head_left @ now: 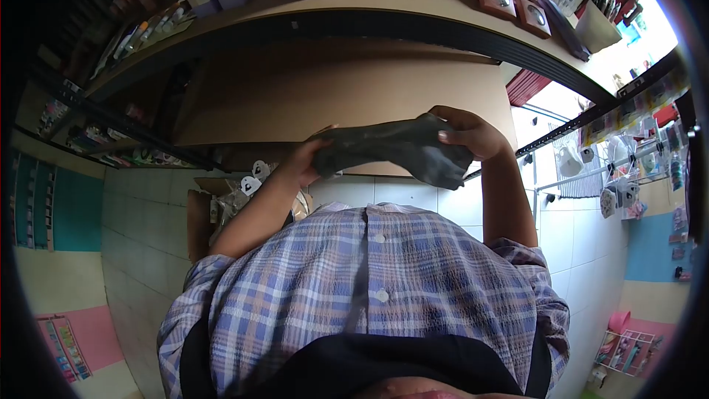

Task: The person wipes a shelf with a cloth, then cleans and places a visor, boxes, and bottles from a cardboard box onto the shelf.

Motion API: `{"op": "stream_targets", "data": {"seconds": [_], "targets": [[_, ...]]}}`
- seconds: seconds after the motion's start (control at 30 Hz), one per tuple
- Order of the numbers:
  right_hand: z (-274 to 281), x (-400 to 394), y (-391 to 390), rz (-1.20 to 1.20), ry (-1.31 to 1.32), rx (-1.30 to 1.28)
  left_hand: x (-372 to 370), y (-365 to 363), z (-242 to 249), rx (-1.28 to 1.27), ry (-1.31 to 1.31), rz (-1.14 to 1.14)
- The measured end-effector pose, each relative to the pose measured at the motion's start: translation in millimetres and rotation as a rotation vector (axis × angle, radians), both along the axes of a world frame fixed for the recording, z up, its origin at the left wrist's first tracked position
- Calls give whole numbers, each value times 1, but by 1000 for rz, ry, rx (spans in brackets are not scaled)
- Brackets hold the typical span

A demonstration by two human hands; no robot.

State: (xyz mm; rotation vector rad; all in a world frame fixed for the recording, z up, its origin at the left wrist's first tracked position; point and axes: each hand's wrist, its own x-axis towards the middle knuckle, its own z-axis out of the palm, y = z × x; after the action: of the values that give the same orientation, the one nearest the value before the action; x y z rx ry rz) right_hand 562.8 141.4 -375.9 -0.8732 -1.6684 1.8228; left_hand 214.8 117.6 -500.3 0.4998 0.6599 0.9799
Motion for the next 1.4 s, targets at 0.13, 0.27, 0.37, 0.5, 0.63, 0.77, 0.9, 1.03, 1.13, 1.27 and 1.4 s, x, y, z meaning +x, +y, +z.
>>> {"op": "stream_targets", "data": {"seconds": [0.13,0.27,0.37,0.5,0.63,0.77,0.9,1.03,1.13,1.27,1.4], "targets": [[3,-27,2,-25,83,-12,-2,8,-14,1,-14,15],[9,-32,10,14,250,-180,-22,29,-12,144,-9,5],[15,-35,15,18,334,-173,-36,33,7,-2,25,9],[16,-47,12,-78,254,-132,-28,29,-17,30,869,235],[11,-68,5,-125,126,-80,7,-7,14,-203,331,-333],[14,-82,-6,-142,165,-174,43,-37,30,-163,-377,-599],[19,-81,-27,-184,100,-16,55,-34,70,-72,-432,-208],[18,-71,-45,-208,3,113,48,-4,66,-174,-438,80],[1,-65,-59,-248,-40,138,35,13,56,-181,-369,170],[-52,-70,-72,-276,-44,29,26,15,78,-68,30,121],[-79,-70,-70,-102,156,-212,34,4,106,77,240,-42]]}}
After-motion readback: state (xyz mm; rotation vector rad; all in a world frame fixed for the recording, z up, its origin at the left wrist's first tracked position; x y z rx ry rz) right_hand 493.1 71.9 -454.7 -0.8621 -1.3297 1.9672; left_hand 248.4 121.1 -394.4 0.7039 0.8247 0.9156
